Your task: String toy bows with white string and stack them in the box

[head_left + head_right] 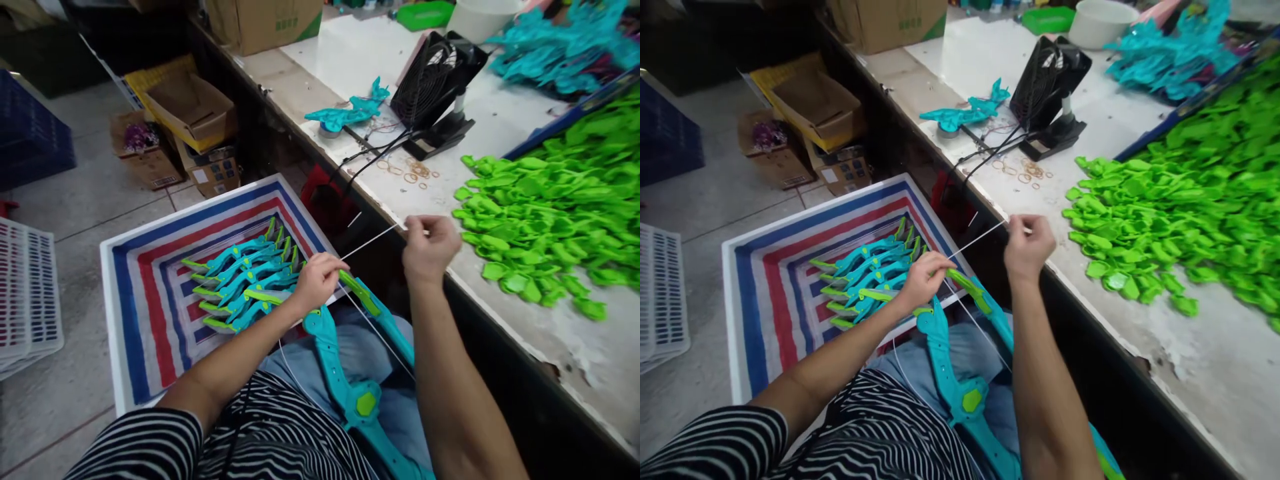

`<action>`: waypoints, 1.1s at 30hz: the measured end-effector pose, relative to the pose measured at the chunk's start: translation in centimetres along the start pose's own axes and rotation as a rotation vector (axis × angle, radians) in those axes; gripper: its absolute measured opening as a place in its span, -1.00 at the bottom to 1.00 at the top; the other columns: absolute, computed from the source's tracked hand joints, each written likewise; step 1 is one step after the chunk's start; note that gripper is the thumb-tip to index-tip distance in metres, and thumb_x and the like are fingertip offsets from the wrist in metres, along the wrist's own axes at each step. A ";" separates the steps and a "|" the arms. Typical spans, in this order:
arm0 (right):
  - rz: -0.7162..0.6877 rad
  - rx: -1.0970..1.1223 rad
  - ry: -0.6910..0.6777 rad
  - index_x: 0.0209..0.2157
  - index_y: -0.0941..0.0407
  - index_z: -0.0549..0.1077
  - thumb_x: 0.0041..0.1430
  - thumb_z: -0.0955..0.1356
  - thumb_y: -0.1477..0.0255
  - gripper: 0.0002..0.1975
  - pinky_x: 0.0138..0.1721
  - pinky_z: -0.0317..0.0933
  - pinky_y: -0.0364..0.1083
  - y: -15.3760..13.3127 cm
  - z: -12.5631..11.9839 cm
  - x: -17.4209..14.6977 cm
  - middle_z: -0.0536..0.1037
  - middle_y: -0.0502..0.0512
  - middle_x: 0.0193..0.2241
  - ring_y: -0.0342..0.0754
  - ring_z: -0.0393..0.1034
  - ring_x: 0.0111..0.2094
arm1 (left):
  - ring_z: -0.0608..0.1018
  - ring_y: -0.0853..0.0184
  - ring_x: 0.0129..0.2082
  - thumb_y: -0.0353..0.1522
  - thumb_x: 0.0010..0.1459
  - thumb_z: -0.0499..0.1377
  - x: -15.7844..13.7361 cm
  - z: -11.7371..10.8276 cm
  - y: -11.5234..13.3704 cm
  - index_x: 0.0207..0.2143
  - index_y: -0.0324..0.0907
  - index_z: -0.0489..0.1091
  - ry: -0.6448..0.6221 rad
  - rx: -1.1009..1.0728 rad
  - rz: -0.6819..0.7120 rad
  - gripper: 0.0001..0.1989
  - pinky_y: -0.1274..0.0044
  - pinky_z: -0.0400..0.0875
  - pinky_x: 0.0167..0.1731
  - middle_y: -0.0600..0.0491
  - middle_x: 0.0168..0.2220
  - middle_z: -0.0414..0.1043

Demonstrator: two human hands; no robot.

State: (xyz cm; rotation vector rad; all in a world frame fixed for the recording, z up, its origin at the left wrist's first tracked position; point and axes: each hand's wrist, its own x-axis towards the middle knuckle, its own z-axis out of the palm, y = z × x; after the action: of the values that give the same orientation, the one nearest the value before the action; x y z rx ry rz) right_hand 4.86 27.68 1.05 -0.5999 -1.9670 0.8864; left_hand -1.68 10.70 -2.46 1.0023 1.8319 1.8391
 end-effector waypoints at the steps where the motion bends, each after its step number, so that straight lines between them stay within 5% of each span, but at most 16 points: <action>1: -0.022 -0.030 0.029 -0.44 0.12 0.37 0.16 0.29 0.38 -0.87 -0.35 0.21 -0.03 -1.0 0.6 -1.2 0.41 0.04 -0.49 -0.08 0.29 -0.43 | 0.49 0.32 -0.27 -0.42 0.06 0.13 0.4 -0.1 0.1 -0.45 -0.17 0.52 -0.006 -0.083 -0.091 -0.84 0.46 0.36 -0.15 0.02 -0.38 0.50; 4: -0.148 -0.018 -0.094 -0.44 0.10 0.40 0.16 0.32 0.41 -0.89 -0.17 0.27 0.02 -3.5 3.2 -5.8 0.46 0.08 -0.37 -0.02 0.38 -0.22 | 0.51 0.33 -0.31 -0.32 0.08 0.16 2.0 -0.7 0.2 -0.45 -0.23 0.50 0.025 -0.369 -0.389 -0.81 0.48 0.37 -0.19 0.01 -0.41 0.50; 6: -0.150 0.024 -0.125 -0.43 0.10 0.41 0.16 0.31 0.44 -0.90 -0.18 0.29 0.00 -4.1 4.7 -8.2 0.43 0.08 -0.35 -0.04 0.38 -0.21 | 0.50 0.37 -0.36 -0.36 0.03 0.19 2.7 -1.4 0.4 -0.50 -0.25 0.46 0.064 -0.375 -0.476 -0.86 0.51 0.37 -0.24 0.03 -0.45 0.48; 11: -0.058 0.084 -0.122 -0.42 0.12 0.44 0.15 0.34 0.44 -0.92 -0.24 0.30 -0.05 -3.3 5.7 -9.3 0.40 0.06 -0.36 -0.08 0.36 -0.28 | 0.43 0.44 -0.48 -0.51 -0.05 0.19 2.6 -3.0 1.5 -0.58 -0.20 0.38 0.105 0.088 -0.247 -0.90 0.58 0.34 -0.36 0.11 -0.52 0.42; 17: 0.027 0.136 -0.017 -0.43 0.13 0.44 0.16 0.32 0.46 -0.89 -0.28 0.29 -0.09 -4.0 5.4 -8.2 0.40 0.06 -0.35 -0.12 0.34 -0.30 | 0.38 0.45 -0.72 -0.36 0.01 0.19 2.2 -3.1 2.4 -0.47 -0.25 0.41 0.019 -0.230 -0.413 -0.88 0.65 0.15 -0.76 0.14 -0.70 0.34; 25: 0.000 0.186 0.147 -0.35 0.08 0.51 0.18 0.31 0.48 -0.87 -0.25 0.31 -0.08 -4.7 6.3 -8.8 0.40 0.06 -0.33 -0.11 0.35 -0.26 | 0.43 0.47 -0.70 -0.34 -0.17 0.36 3.0 -3.7 3.5 -0.60 -0.30 0.42 -0.118 -0.318 -0.583 -0.78 0.65 0.32 -0.69 0.08 -0.68 0.39; 33: 0.007 0.222 -0.102 -0.18 0.07 0.52 0.21 0.26 0.44 -0.78 -0.18 0.34 -0.07 -4.3 4.9 -8.1 0.45 0.10 -0.22 -0.11 0.39 -0.20 | 0.43 0.48 -0.69 -0.46 -0.13 0.26 2.8 -2.7 3.9 -0.60 -0.28 0.38 0.017 -0.418 -0.676 -0.90 0.67 0.32 -0.67 0.12 -0.69 0.38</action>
State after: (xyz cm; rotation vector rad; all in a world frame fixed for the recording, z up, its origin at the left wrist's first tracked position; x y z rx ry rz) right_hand 4.39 17.60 -1.59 -0.4402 -1.9232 1.1410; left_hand -4.60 10.33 2.21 0.1778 1.4443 1.6740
